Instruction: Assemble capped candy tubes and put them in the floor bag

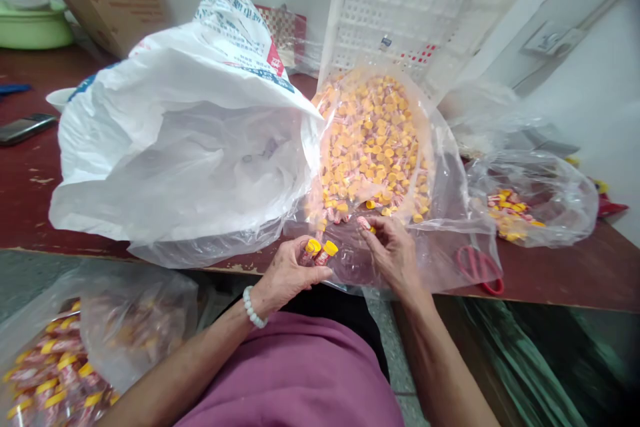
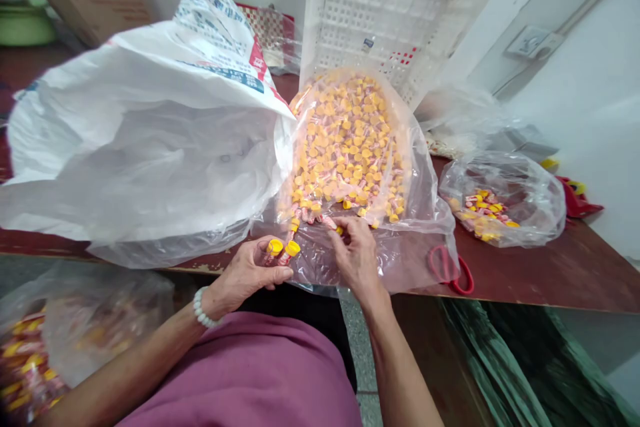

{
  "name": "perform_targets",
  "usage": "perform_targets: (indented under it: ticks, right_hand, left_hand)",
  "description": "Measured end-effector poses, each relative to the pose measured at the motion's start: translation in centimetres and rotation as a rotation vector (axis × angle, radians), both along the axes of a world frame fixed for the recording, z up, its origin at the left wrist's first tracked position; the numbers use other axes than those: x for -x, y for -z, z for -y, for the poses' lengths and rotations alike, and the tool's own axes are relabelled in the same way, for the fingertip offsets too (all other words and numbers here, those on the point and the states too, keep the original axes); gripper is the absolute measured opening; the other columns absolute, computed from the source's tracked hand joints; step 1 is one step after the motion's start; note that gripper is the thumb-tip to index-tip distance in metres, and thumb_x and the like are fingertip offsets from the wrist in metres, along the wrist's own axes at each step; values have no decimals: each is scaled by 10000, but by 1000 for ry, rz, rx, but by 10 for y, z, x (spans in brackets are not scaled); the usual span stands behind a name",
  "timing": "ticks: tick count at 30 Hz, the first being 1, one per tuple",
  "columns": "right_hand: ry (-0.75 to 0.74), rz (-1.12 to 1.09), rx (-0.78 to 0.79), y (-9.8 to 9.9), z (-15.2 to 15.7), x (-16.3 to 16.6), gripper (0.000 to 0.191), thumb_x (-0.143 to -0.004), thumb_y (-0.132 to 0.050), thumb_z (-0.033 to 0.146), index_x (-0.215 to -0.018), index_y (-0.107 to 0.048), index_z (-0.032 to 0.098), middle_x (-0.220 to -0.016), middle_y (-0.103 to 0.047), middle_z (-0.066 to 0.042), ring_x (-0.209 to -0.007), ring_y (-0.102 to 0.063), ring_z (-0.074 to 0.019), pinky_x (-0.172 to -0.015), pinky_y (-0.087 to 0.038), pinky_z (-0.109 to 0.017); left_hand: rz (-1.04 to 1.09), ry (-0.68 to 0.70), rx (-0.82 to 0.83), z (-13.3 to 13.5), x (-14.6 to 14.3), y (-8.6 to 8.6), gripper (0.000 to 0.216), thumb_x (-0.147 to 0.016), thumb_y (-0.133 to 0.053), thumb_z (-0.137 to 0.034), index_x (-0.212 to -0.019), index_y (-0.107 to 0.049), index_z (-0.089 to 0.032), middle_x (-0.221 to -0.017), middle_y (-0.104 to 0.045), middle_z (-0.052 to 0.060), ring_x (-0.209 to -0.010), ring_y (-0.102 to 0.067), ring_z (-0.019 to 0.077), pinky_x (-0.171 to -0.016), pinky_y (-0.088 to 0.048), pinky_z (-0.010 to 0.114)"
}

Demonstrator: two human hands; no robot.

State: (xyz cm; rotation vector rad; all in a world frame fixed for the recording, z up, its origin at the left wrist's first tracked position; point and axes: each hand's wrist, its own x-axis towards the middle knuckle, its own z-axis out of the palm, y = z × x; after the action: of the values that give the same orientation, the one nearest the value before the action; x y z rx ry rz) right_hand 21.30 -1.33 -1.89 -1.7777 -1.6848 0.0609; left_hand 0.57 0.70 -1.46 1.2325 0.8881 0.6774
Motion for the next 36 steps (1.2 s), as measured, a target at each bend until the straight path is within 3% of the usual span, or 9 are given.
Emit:
perform_targets:
  ticks: [3, 8, 12, 15, 18, 21, 26, 32, 36]
  right_hand:
    - [-247, -2, -118, -26, 17, 31, 167, -896, -510, 257, -1034, -595, 217, -966, -573, -65, -865, -572, -158, -712, -499, -268]
    - [-425, 369, -74, -42, 29, 57, 265, -883, -404, 106, -1063, -594, 153, -877, -569, -87, -756, -548, -172, -640, -504, -293]
    - [-567, 234, -148, -45, 29, 57, 398, -864, -377, 45, -1233, -483, 152, -1076, -578, -127, -992, -562, -196, -818, -519, -334]
    - [-493, 31, -142, -45, 28, 52, 433, -837, -495, 104, -1259, -434, 181, -1241, -503, -133, -1191, -469, -211, -978, -445, -373]
    - [-407, 21, -99, -39, 28, 52, 468, -734, -683, 303, -1148, -501, 183, -1202, -503, -132, -1156, -466, -263, -968, -417, -435]
    - [-439, 86, -62, -26, 30, 59, 549, -646, -738, 439, -1095, -530, 200, -1150, -541, -111, -1101, -479, -280, -939, -387, -459]
    - [-435, 80, -101, -9, 35, 74, 585, -639, -735, 469, -1101, -511, 189, -1119, -574, -100, -1080, -485, -267, -931, -362, -436]
    - [-462, -5, -38, -8, 30, 72, 718, -619, -759, 495, -1199, -461, 192, -1221, -516, -122, -1150, -464, -278, -970, -377, -445]
    - [-382, -136, -29, -9, 30, 60, 847, -625, -767, 496, -1312, -361, 211, -1354, -399, -136, -1272, -381, -278, -1039, -357, -454]
  left_hand:
    - [-32, 3, -103, 0, -2, 4, 200, -646, -711, -199, -745, -550, -135, -687, -521, -24, -617, -460, 92, -567, -402, 211]
    - [-149, 27, -264, 2, -5, 7, 197, -647, -693, -214, -802, -601, -136, -720, -565, -7, -670, -479, 124, -588, -382, 216]
    - [-254, 40, -327, 2, -5, 5, 138, -665, -656, -221, -742, -573, -142, -678, -534, -23, -629, -437, 110, -549, -340, 204]
    - [-195, 60, -292, 0, -4, 8, 131, -668, -643, -200, -758, -567, -141, -676, -524, -29, -624, -431, 103, -561, -347, 203]
    - [-93, 69, -193, 0, -5, 11, 204, -639, -665, -172, -829, -601, -133, -738, -566, -13, -671, -475, 116, -604, -382, 210]
    - [4, 80, -25, 3, -8, 9, 228, -587, -688, -138, -800, -609, -120, -724, -582, -8, -657, -498, 118, -602, -408, 218]
    - [39, 79, 136, 7, -11, 2, 144, -531, -663, -84, -628, -561, -120, -543, -509, -46, -498, -443, 83, -467, -367, 199]
    - [100, 108, 189, 2, -5, 6, 154, -571, -688, -115, -680, -580, -116, -582, -518, -32, -516, -463, 87, -466, -387, 199]
    - [206, 135, 253, 0, 4, 5, 194, -633, -725, -195, -701, -555, -132, -584, -481, -44, -481, -416, 62, -423, -328, 176]
